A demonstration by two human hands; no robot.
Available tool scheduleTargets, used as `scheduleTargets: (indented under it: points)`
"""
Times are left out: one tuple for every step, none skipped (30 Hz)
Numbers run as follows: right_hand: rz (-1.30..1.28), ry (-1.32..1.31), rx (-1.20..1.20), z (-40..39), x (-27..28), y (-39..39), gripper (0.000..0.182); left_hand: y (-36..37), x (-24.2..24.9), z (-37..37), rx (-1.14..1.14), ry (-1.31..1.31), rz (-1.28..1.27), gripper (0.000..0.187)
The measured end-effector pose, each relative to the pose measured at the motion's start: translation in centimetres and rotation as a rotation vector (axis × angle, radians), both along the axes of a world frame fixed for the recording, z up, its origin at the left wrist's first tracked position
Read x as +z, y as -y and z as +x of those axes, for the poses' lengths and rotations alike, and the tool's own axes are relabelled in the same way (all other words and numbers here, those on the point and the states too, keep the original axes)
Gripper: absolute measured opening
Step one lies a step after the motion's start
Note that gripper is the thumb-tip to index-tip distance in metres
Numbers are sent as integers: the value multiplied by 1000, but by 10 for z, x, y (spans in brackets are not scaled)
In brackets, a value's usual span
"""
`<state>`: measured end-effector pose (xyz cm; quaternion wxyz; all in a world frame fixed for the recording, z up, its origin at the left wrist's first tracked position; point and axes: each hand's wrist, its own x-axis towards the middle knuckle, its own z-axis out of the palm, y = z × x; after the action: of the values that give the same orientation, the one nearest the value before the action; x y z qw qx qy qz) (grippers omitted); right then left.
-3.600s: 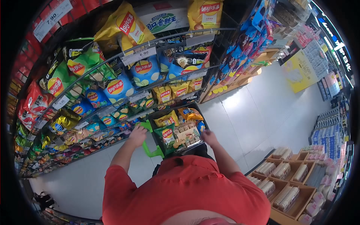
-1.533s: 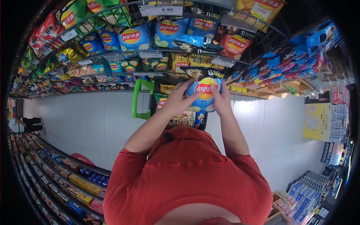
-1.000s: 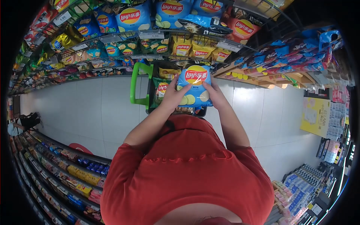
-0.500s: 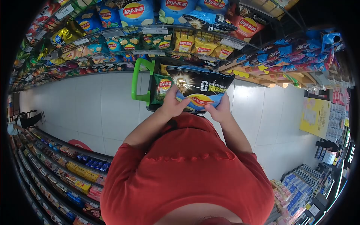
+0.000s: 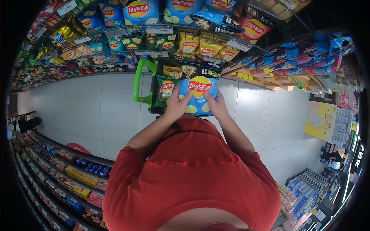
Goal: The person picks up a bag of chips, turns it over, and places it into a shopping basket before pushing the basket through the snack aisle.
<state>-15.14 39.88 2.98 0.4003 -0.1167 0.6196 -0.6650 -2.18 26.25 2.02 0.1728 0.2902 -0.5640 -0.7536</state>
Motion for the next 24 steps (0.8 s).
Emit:
scheduleTargets:
  points:
    - [-1,1,1,0,0,-1,52,0,-1,1,1,1,-1,48]
    - [4,-14,15,-1,-1,-3,52,0,-2,3,-5,6,-2,49]
    - [9,-29,28,-1,0,-3,52,0,-2,3,-12,11,-2,49]
    - [9,-26,26,0,0,-3,52,0,-2,4,-14,14,-2,49]
    - [0,-21,25,0,2,-4,51,0,-4,4,-21,12,24,50]
    - [-11,-19,23,0,3,-3,51,0,-5,3,-28,7,48,51]
    - [-13,-22,19,-1,3,-4,51,1,-8,2,-32,5,46,51]
    - [-7,-41,40,-2,3,-3,52,2,-13,2,-33,6,15,52]
    - [-2,-59,62,-3,4,-3,52,3,-15,2,-34,9,-17,53]
    - [-2,-59,61,-3,4,-3,52,4,-18,3,-35,9,-17,53]
    - [-27,-41,53,-2,4,-2,50,5,-21,4,-27,19,-11,54]
    - [-51,-24,46,-2,4,-1,49,5,-21,4,-18,29,-4,55]
    - [-51,-24,46,-2,2,-1,49,5,-20,4,-19,29,-4,55]
    - [-45,-32,52,-2,-1,-1,48,5,-20,4,-12,12,17,56]
    - [-38,-39,60,-2,-3,-1,48,5,-20,4,-5,-6,39,56]
    - [-38,-39,60,-2,-4,-1,48,5,-20,4,-5,-6,39,56]
    - [-44,-35,57,-2,-6,-1,47,6,-22,5,-14,4,30,57]
    - [-50,-30,55,-1,-7,-1,46,6,-24,5,-22,13,22,58]
    - [-50,-29,56,-1,-9,-2,46,6,-26,5,-21,15,22,58]
    - [-45,-34,60,-1,-11,-2,44,5,-28,6,-17,4,20,60]
    - [-41,-38,63,-2,-12,-3,43,5,-28,6,-13,-7,18,62]
    - [-40,-38,63,-2,-13,-4,43,5,-28,6,-13,-6,18,62]
    - [-34,-57,66,-2,-13,-4,41,4,-27,7,-9,8,8,64]
    - [-28,-76,69,-2,-14,-5,39,4,-22,6,-5,23,-2,67]
